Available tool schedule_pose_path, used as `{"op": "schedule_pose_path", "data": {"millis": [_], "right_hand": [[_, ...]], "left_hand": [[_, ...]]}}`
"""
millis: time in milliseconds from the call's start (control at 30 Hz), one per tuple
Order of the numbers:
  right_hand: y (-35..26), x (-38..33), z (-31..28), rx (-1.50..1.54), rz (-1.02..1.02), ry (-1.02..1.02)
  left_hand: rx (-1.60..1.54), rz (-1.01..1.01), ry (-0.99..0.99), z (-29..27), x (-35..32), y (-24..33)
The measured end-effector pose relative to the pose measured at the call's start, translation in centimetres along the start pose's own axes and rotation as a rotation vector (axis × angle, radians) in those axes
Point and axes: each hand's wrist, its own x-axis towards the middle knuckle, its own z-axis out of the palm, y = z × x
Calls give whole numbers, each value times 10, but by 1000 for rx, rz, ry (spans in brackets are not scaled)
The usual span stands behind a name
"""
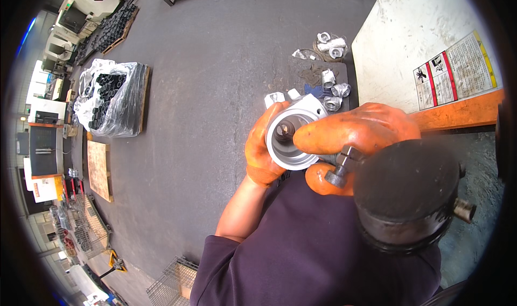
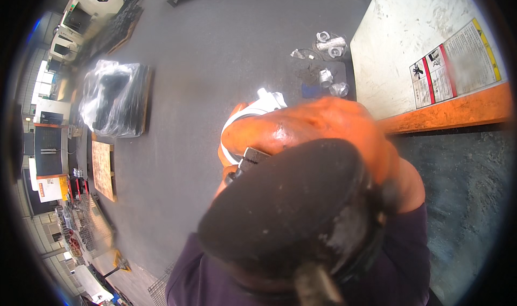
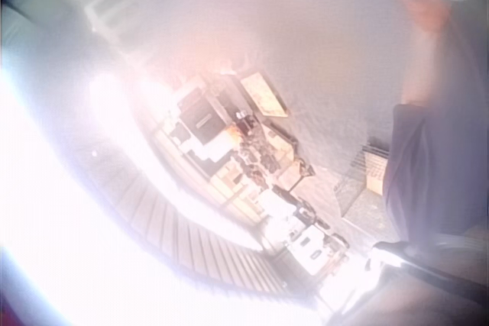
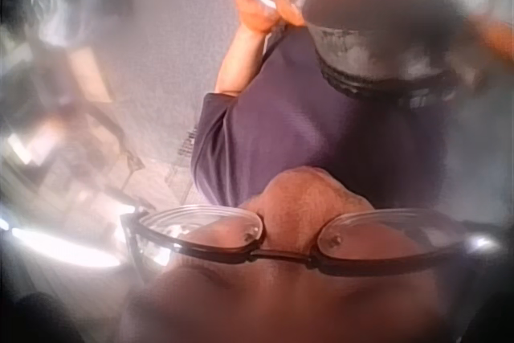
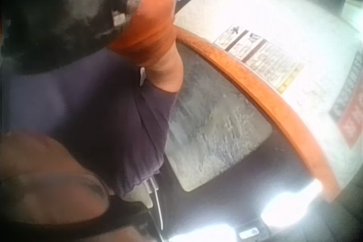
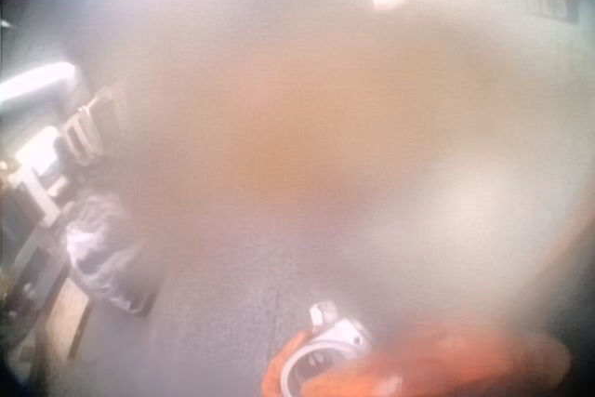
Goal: The person removes a cylindrical metal part from a CNC lathe chuck, then uses a dial bore gauge to measure the internal diameter of several similar parts. The person repeatedly inserts the gauge into each part, rotates it, and checks the dial reading before placing the part on a tray.
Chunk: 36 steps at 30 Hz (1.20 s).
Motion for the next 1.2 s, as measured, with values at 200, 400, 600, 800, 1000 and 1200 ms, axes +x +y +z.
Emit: {"op": "schedule_pose_path", "data": {"millis": [200, 400, 600, 800, 1000, 1200], "right_hand": [[0, -5, -1, -48, 9, 24], [-1, -7, 8, -27, 2, 40], [5, -15, -4, -97, -54, 36], [17, -4, -9, -248, -183, 36], [34, 16, 2, -228, -192, 41], [37, 16, -5, -222, -103, 12]], "left_hand": [[-140, -53, -55, 0, 4, 0], [-378, -225, -3, 1, 0, 16], [-551, -562, -19, 4, 9, 33], [-396, -639, -50, 7, 3, 31], [-500, -855, -78, 1, 0, 33], [-363, -846, -118, 7, 15, 49]]}}
